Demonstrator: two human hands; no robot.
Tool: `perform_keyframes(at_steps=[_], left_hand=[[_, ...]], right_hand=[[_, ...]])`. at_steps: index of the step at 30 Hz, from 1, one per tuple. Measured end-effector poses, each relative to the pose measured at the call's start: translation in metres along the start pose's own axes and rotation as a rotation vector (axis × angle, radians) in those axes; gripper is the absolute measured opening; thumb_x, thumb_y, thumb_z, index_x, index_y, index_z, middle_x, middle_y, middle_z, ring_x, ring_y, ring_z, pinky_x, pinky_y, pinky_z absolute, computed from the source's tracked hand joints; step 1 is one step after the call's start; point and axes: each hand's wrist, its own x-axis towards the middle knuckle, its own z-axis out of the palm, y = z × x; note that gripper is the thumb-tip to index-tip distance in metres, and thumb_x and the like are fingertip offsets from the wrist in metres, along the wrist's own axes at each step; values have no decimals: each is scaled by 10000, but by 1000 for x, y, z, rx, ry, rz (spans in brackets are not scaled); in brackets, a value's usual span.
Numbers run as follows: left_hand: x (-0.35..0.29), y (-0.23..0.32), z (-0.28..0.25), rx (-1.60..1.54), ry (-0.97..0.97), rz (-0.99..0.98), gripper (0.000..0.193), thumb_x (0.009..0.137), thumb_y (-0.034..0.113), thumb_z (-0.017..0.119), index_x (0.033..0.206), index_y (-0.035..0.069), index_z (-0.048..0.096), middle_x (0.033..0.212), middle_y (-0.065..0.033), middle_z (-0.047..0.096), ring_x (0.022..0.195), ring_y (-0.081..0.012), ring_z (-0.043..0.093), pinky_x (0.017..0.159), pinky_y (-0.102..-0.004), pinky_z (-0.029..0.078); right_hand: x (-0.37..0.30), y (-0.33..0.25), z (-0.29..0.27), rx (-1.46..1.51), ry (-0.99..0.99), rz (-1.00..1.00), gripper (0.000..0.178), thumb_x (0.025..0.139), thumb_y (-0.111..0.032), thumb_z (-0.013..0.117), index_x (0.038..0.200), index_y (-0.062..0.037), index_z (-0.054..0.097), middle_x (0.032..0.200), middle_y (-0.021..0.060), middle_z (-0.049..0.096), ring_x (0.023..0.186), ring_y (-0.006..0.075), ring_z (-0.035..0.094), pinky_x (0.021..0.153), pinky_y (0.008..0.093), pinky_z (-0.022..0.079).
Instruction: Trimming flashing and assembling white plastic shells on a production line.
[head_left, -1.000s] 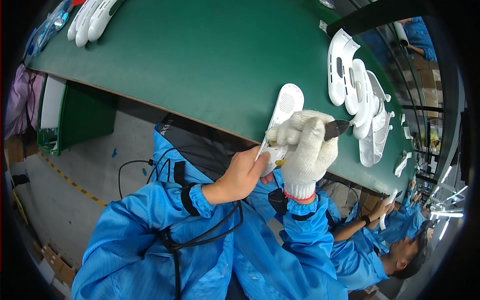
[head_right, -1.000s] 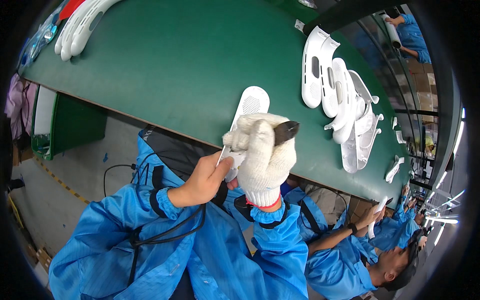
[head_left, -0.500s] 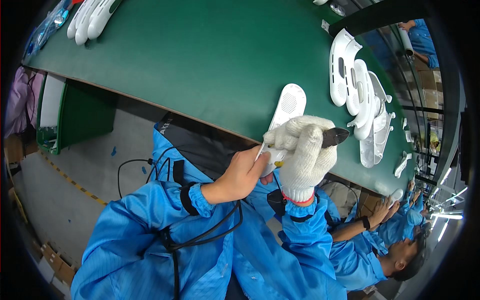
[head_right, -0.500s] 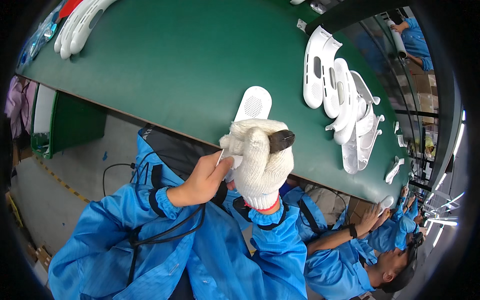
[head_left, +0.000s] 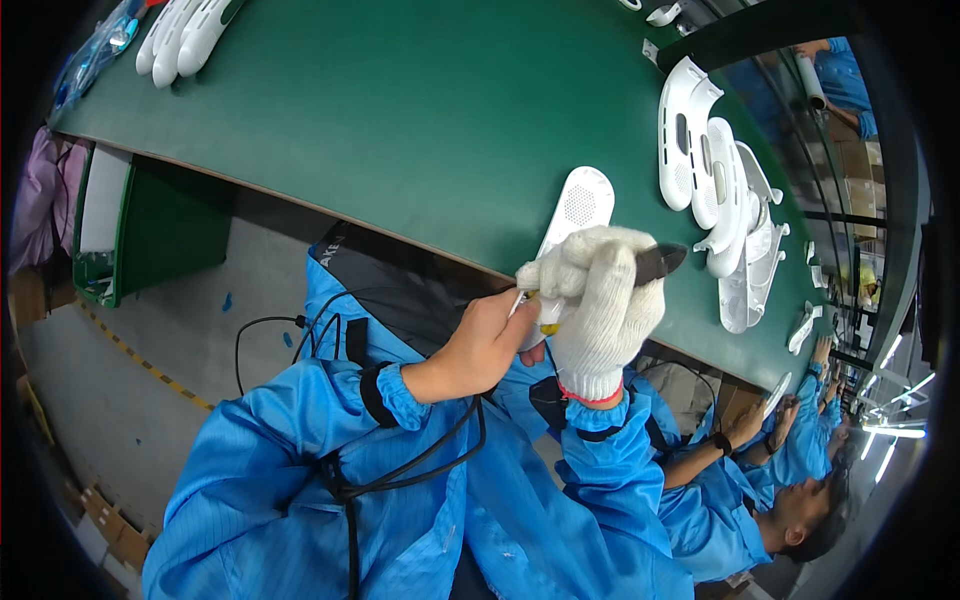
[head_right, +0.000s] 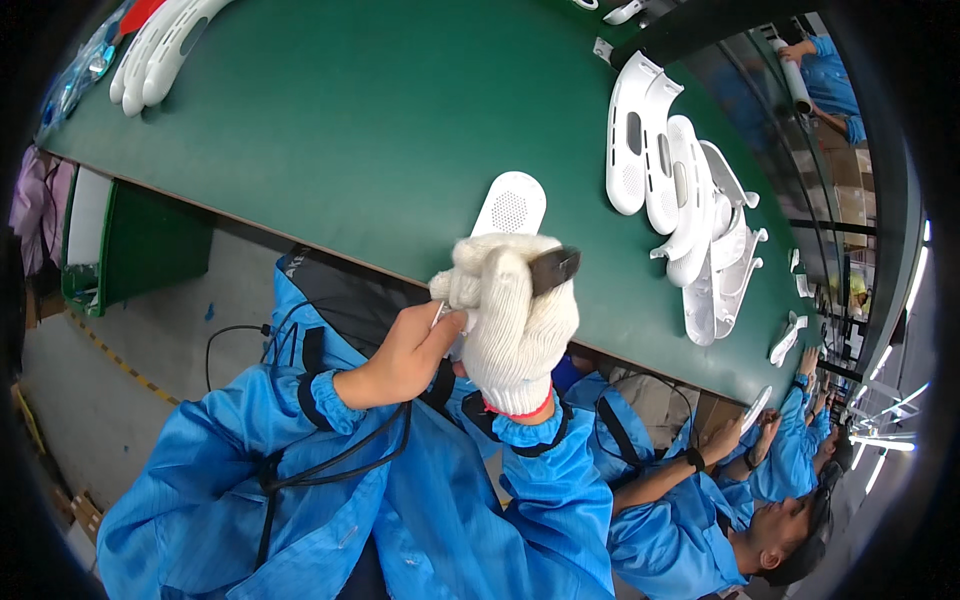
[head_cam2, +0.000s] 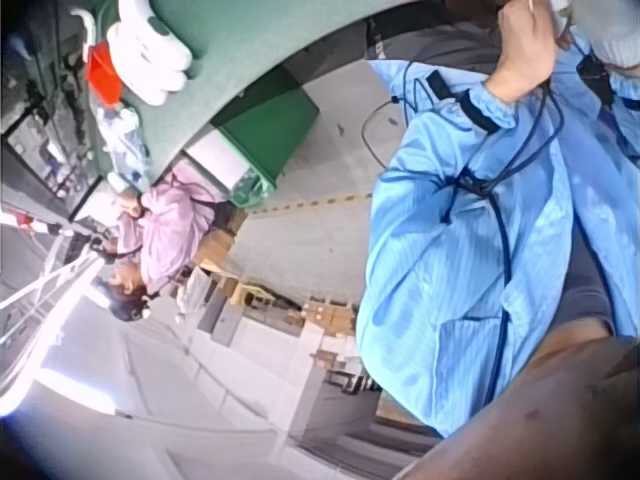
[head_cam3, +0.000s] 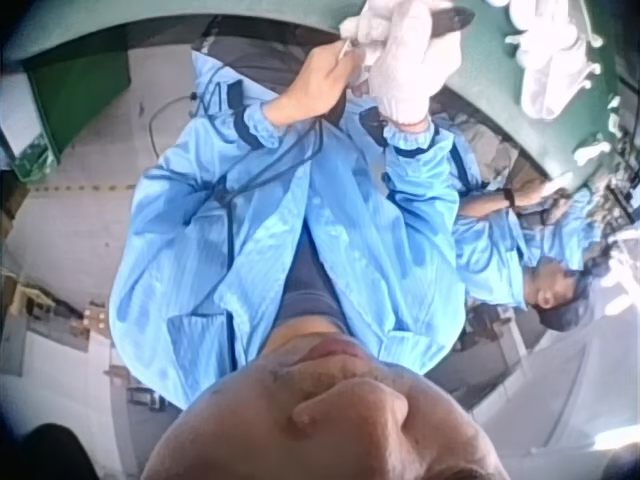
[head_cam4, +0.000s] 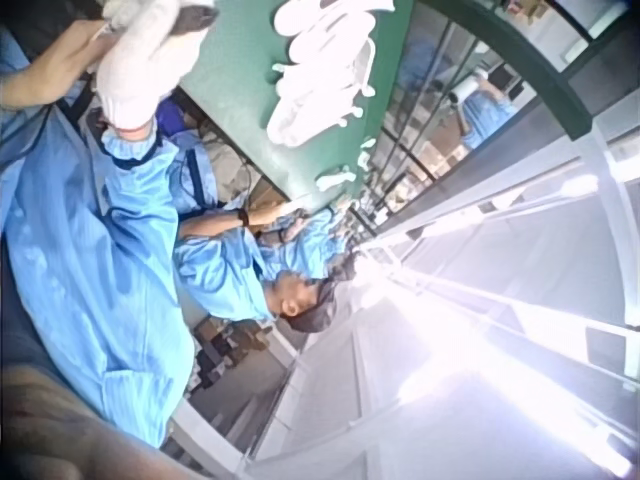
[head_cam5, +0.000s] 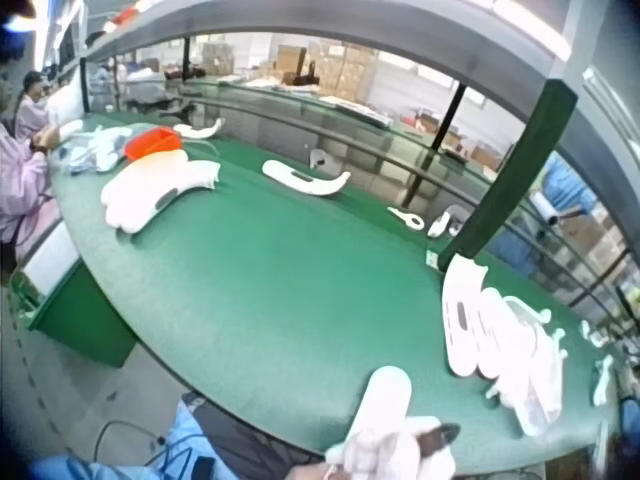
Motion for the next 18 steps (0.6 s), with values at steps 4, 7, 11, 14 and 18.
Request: perform_keyframes(at_steps=[4,7,11,14,18], left_hand=[[-2,2,2,35,40,21,304,1069,164,385,1065,-54,596,747,-84,641,655,-135,617,628,-304,513],[0,1,1,-6,33,-18,310,1065,170,381,1065,-59,589,730,-93,660,637,-156,643,624,-320,540],[0,-1,2,-5,47,-78,323,1064,185,387,1078,-61,597,742,-101,677,643,-157,655,633,-315,543],[1,3,4,33,61,-58,333,1062,197,392,1077,-60,603,738,-100,683,640,-159,663,638,-312,545],[-1,6,3,40,51,-104,336,1080,196,367,1059,-58,586,769,-79,661,671,-127,627,659,-291,530]], right_hand=[[-6,-6,0,-65,0,25,268,1046,-227,515,1063,37,555,933,166,683,734,215,707,619,330,576],[1,2,3,10,35,63,246,1046,-203,505,1059,40,544,927,172,678,731,224,705,619,330,574],[22,-5,-4,122,-65,26,279,1049,-230,500,1032,48,532,729,105,580,584,171,575,583,357,555],[26,-18,-8,27,126,175,304,1047,-281,528,978,14,542,644,46,467,553,173,500,530,378,511],[27,-12,-12,96,124,241,289,1034,-254,562,1006,33,550,641,59,508,557,169,546,517,336,513]])
